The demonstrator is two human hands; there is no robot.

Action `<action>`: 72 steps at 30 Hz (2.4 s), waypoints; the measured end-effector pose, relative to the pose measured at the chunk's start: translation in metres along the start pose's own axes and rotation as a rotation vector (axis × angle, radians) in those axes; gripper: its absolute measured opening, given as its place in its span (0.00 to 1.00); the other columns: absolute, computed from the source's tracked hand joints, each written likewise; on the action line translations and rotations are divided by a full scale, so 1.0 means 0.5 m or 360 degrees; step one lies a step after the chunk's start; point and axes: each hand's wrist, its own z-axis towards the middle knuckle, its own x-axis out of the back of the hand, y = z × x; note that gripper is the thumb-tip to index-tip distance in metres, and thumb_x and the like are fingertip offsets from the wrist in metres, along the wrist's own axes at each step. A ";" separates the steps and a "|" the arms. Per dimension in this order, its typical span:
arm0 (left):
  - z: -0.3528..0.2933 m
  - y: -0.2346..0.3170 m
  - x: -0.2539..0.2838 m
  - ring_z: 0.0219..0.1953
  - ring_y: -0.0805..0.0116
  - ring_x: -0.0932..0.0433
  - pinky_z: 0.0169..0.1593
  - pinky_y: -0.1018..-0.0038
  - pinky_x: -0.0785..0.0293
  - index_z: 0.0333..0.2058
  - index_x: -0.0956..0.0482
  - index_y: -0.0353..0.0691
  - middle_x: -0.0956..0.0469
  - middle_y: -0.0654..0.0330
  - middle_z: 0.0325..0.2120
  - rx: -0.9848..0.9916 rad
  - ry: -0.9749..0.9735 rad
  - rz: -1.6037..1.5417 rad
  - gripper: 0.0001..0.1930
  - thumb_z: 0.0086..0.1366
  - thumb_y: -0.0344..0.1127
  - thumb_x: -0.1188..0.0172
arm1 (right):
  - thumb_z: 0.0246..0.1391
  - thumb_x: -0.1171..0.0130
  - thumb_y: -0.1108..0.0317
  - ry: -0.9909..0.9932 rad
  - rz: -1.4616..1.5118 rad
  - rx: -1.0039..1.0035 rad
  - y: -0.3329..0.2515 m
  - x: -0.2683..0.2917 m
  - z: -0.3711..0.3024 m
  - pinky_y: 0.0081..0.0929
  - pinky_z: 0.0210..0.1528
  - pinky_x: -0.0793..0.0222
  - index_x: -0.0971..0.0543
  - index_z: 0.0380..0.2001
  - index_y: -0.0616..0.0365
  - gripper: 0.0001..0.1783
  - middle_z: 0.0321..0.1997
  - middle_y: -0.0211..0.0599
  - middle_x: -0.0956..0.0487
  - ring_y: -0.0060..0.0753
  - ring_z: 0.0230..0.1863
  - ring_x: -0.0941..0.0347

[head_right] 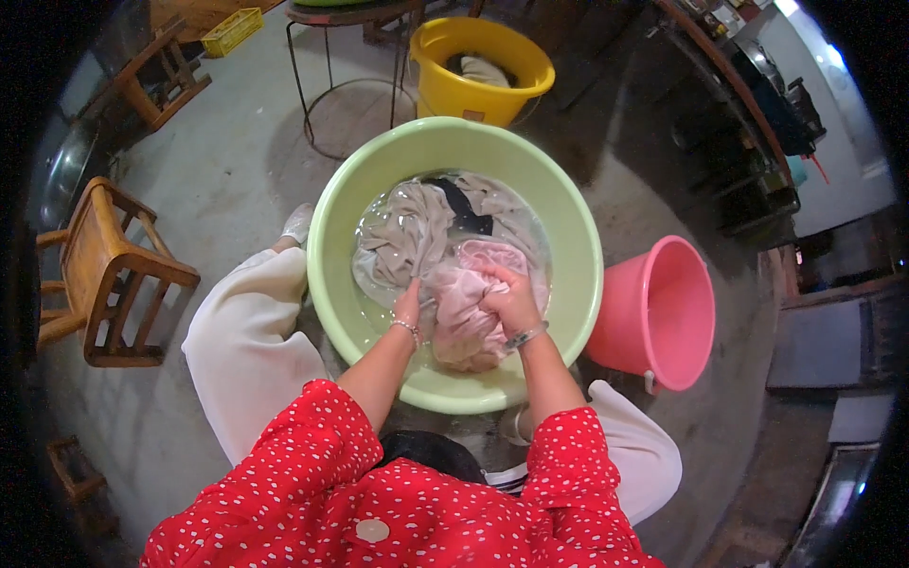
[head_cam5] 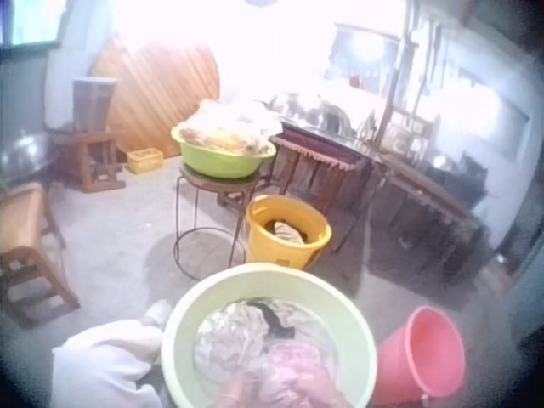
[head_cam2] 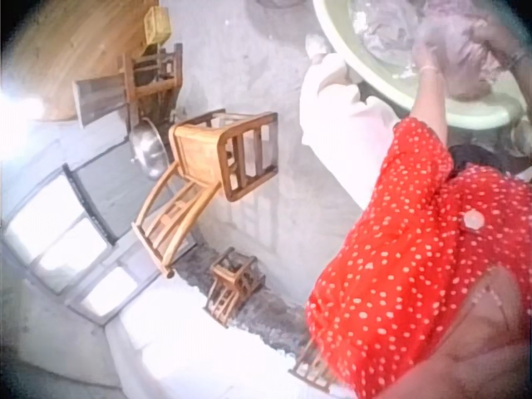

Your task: The person washes clothes in a basin by hand, scrubbing a pink shirt in soapy water and then wringing it out before rinsing other items.

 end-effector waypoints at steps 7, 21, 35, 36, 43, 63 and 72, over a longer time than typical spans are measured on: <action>-0.131 0.109 -0.038 0.48 0.49 0.32 0.54 0.47 0.42 0.47 0.31 0.47 0.30 0.53 0.45 0.0227 -0.0843 -0.1660 0.26 0.60 0.60 0.58 | 0.27 0.53 0.87 0.0040 -0.0406 -0.0069 -0.023 -0.001 -0.035 0.14 0.22 0.39 0.24 0.40 0.60 0.29 0.32 0.29 0.28 0.17 0.24 0.34; -0.064 0.011 -0.012 0.40 0.59 0.28 0.46 0.60 0.33 0.40 0.27 0.40 0.26 0.56 0.37 0.0238 -0.1711 -0.1462 0.16 0.62 0.44 0.56 | 0.37 0.43 0.65 0.0283 -0.1629 0.1370 0.016 -0.270 -0.118 0.35 0.44 0.41 0.24 0.31 0.52 0.12 0.37 0.33 0.28 0.40 0.43 0.34; -0.136 0.032 -0.106 0.26 0.65 0.25 0.30 0.70 0.31 0.27 0.23 0.37 0.23 0.59 0.23 -0.0524 -0.0343 0.0208 0.18 0.62 0.45 0.56 | 0.46 0.45 0.63 0.0562 -0.1307 0.0124 0.134 -0.005 0.035 0.34 0.35 0.33 0.23 0.31 0.59 0.12 0.32 0.40 0.23 0.42 0.33 0.28; -0.123 0.046 -0.103 0.27 0.62 0.25 0.32 0.68 0.30 0.30 0.24 0.38 0.23 0.56 0.25 -0.0791 -0.0423 0.0681 0.16 0.62 0.43 0.56 | 0.47 0.44 0.62 0.0419 -0.1216 0.0052 0.141 0.036 0.040 0.33 0.35 0.33 0.24 0.35 0.60 0.14 0.33 0.40 0.23 0.40 0.33 0.27; -0.078 0.223 0.023 0.36 0.54 0.23 0.40 0.65 0.28 0.39 0.23 0.47 0.22 0.52 0.34 -0.0620 0.0019 0.2411 0.19 0.51 0.51 0.44 | 0.51 0.44 0.60 0.0020 -0.0488 -0.0174 0.077 0.039 0.050 0.22 0.42 0.34 0.33 0.53 0.59 0.27 0.43 0.36 0.26 0.26 0.39 0.30; -0.029 0.168 0.056 0.40 0.55 0.25 0.45 0.68 0.30 0.41 0.24 0.41 0.23 0.51 0.35 -0.0529 -0.0078 0.2136 0.23 0.50 0.50 0.43 | 0.48 0.51 0.61 -0.0194 -0.2141 -0.0605 0.324 -0.054 0.090 0.40 0.52 0.41 0.27 0.45 0.52 0.20 0.45 0.42 0.25 0.40 0.48 0.29; -0.087 0.163 0.015 0.49 0.53 0.31 0.52 0.69 0.35 0.54 0.38 0.38 0.31 0.47 0.48 -0.0971 -0.0965 0.2378 0.41 0.39 0.40 0.32 | 0.31 0.39 0.63 -0.0856 -0.2412 -0.0157 0.156 -0.046 0.040 0.38 0.39 0.30 0.36 0.53 0.53 0.39 0.35 0.47 0.23 0.48 0.37 0.26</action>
